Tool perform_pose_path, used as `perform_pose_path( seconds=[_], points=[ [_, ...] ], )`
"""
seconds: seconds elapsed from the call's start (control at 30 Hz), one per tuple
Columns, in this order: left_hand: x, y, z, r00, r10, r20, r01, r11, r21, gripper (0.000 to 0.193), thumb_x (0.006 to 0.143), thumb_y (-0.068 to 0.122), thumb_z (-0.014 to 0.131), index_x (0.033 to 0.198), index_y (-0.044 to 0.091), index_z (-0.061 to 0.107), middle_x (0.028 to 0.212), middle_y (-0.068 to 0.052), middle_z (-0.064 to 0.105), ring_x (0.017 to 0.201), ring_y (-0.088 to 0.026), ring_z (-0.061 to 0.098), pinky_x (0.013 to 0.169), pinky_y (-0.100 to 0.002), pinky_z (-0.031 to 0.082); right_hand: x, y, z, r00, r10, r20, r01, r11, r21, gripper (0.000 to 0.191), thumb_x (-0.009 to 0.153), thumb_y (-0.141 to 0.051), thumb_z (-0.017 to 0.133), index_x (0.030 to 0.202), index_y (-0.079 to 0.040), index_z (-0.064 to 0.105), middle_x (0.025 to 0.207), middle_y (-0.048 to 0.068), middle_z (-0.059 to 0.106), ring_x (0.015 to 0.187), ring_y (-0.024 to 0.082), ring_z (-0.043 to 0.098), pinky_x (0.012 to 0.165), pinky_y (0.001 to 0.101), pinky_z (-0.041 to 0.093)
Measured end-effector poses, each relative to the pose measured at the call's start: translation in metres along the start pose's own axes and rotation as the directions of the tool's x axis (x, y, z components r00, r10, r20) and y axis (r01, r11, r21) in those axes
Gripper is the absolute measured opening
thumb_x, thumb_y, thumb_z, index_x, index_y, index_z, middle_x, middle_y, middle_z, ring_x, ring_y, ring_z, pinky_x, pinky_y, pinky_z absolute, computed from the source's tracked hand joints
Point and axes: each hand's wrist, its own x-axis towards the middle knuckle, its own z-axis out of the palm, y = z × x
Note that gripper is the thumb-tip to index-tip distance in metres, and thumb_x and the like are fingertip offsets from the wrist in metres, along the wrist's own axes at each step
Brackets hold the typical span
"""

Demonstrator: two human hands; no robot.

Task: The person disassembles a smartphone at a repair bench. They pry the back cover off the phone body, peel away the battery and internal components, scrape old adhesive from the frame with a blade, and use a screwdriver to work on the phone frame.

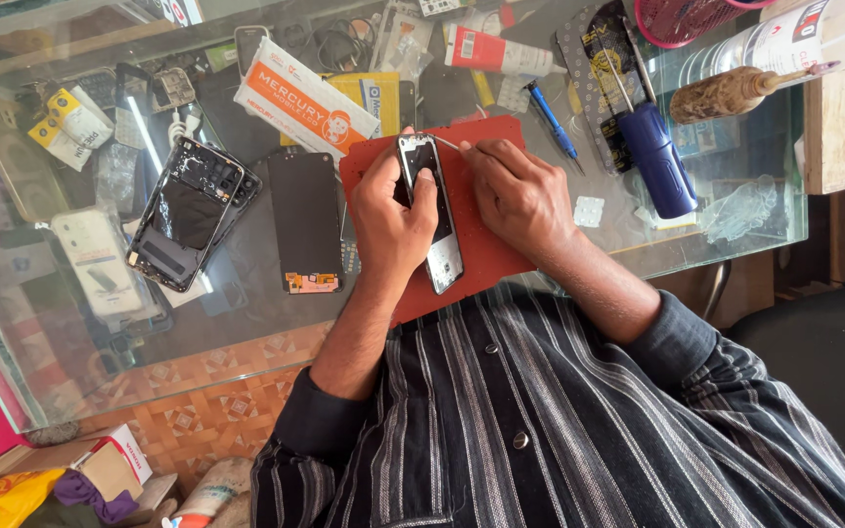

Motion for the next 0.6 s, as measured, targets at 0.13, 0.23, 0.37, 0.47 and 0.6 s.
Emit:
perform_pose_path(
  seconds=[0.13,0.23,0.37,0.47,0.6],
  points=[
    [0.0001,0.0000,0.0010,1.000,0.017,-0.003,-0.017,1.000,0.010,0.030,0.094,0.003,0.062,0.122,-0.007,0.066,0.126,-0.022,0.071,0.116,-0.034,0.072,0.099,-0.040,0.056,-0.0005,0.0016,0.0010,1.000,-0.005,0.000,0.005,1.000,-0.006,0.032,0.090,0.001,0.072,0.121,-0.005,0.072,0.110,0.007,0.071,0.090,0.027,0.073,0.071,0.0375,0.059],
    [0.0003,0.0006,0.0009,1.000,0.017,-0.001,-0.017,1.000,0.021,0.030,0.094,0.003,0.062,0.122,-0.007,0.066,0.126,-0.022,0.071,0.116,-0.034,0.072,0.099,-0.040,0.056,-0.0009,0.0027,0.0014,1.000,-0.004,-0.007,0.004,1.000,0.007,0.032,0.090,0.001,0.072,0.121,-0.006,0.072,0.110,0.007,0.071,0.090,0.027,0.073,0.071,0.0374,0.059],
    [0.0000,0.0014,0.0019,1.000,-0.007,0.001,0.007,0.999,0.035,0.030,0.093,0.003,0.062,0.121,-0.006,0.067,0.125,-0.022,0.072,0.114,-0.034,0.073,0.097,-0.039,0.056,-0.0019,0.0030,0.0010,1.000,0.000,-0.004,0.000,1.000,0.010,0.033,0.090,0.001,0.071,0.122,-0.006,0.073,0.109,0.007,0.070,0.090,0.026,0.073,0.070,0.0375,0.058],
    [-0.0005,0.0013,0.0025,1.000,0.027,-0.009,-0.027,0.999,0.029,0.032,0.094,0.002,0.062,0.124,-0.007,0.065,0.126,-0.022,0.071,0.116,-0.034,0.072,0.099,-0.040,0.056,-0.0025,0.0029,0.0009,1.000,-0.005,-0.004,0.005,1.000,0.005,0.033,0.090,0.001,0.072,0.122,-0.006,0.073,0.109,0.007,0.070,0.090,0.026,0.073,0.070,0.0378,0.058],
    [0.0002,0.0005,0.0030,1.000,0.015,0.001,-0.015,1.000,0.020,0.030,0.094,0.002,0.062,0.123,-0.006,0.066,0.126,-0.022,0.071,0.115,-0.033,0.073,0.097,-0.039,0.057,-0.0024,0.0031,0.0008,1.000,-0.005,-0.003,0.005,1.000,-0.003,0.034,0.089,0.001,0.072,0.122,-0.006,0.072,0.109,0.006,0.070,0.091,0.026,0.073,0.070,0.0375,0.058]
  ],
)
